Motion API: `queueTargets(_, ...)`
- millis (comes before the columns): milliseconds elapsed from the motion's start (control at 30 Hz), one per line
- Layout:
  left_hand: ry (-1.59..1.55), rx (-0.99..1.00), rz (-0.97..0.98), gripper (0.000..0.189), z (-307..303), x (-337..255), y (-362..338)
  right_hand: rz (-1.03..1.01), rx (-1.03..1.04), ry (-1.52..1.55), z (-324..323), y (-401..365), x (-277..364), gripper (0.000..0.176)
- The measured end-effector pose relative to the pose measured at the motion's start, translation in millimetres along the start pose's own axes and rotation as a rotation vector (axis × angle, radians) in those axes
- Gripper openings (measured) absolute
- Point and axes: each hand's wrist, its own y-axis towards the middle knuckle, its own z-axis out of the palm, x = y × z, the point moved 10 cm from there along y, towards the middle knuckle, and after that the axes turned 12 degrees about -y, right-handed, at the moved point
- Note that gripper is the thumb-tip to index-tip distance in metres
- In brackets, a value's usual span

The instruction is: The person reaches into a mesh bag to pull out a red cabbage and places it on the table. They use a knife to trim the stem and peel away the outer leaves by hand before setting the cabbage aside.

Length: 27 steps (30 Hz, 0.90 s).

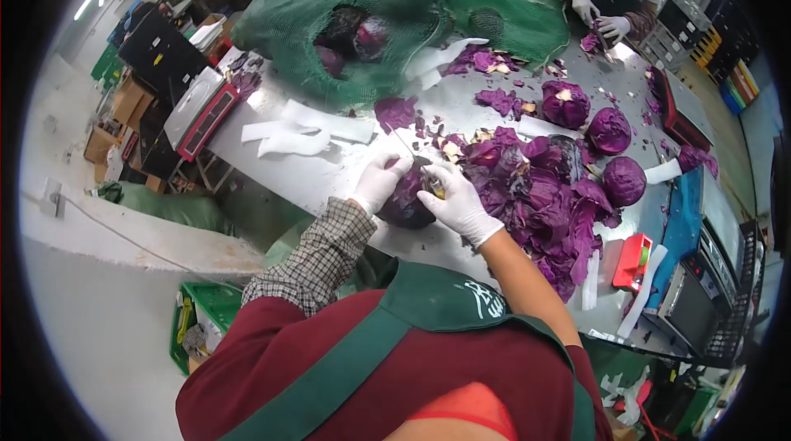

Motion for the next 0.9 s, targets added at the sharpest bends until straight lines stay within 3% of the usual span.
queueTargets(67, -0.071, 0.007, -0.028, 0.033, 1.8, 5.3, 6.9, 0.035, 0.108, -0.034, -3.3, -1.0, 0.7, 0.042)
queueTargets(233, -0.009, 0.102, -0.075, 0.032, 18.5, -11.3, 0.1, 0.03, 0.161, 0.03, 2.2, -4.6, -6.8, 0.021)
queueTargets(333, -0.222, 0.065, -0.103, 0.035, -9.5, 35.1, 35.2, -0.161, 0.133, 0.209, -7.6, -46.3, 22.7, 0.018)
queueTargets(367, -0.405, 0.126, -0.304, 0.039, -14.1, 47.7, 33.9, -0.111, 0.056, 0.189, -10.3, -64.4, 7.4, 0.017)
queueTargets(400, -0.566, 0.16, -0.38, 0.044, -22.2, 83.9, 49.0, -0.063, -0.025, 0.165, -17.0, -79.9, -11.2, 0.016)
queueTargets(467, -0.625, -0.04, -0.459, 0.042, -25.5, 57.1, 18.1, 0.554, 0.033, 0.549, -17.3, -110.6, -74.2, 0.01)
queueTargets(533, -0.495, -0.087, -0.359, 0.045, -34.5, 69.9, 22.5, 0.586, -0.14, 0.458, -53.6, -113.3, -109.2, 0.009)
queueTargets(600, -0.411, -0.075, -0.276, 0.048, -33.9, 69.6, 19.4, 0.666, -0.364, 0.405, -102.5, -117.8, -151.0, 0.022)
queueTargets(667, -0.364, -0.012, -0.202, 0.053, -27.1, 51.9, 9.3, 0.374, -0.555, -0.485, -167.9, -103.5, -113.7, 0.04)
queueTargets(733, -0.223, 0.043, -0.052, 0.06, -10.8, 18.1, -9.6, 0.253, -0.542, -0.431, -170.0, -80.5, -52.9, 0.053)
queueTargets(767, -0.117, -0.007, -0.065, 0.066, -15.6, 49.5, -3.7, 0.22, -0.47, -0.231, -154.3, -71.1, -36.3, 0.052)
queueTargets(800, -0.052, 0.004, -0.098, 0.071, -3.2, 20.8, -26.6, 0.192, -0.38, -0.154, -126.0, -63.7, -33.7, 0.05)
queueTargets(867, -0.258, 0.051, -0.1, 0.075, 24.1, -7.8, -60.5, 0.396, -0.162, 0.269, -50.6, -63.5, -63.0, 0.038)
queueTargets(900, -0.294, 0.127, -0.073, 0.076, 36.3, -20.9, -72.7, 0.542, -0.086, 0.544, -22.4, -72.7, -68.7, 0.04)
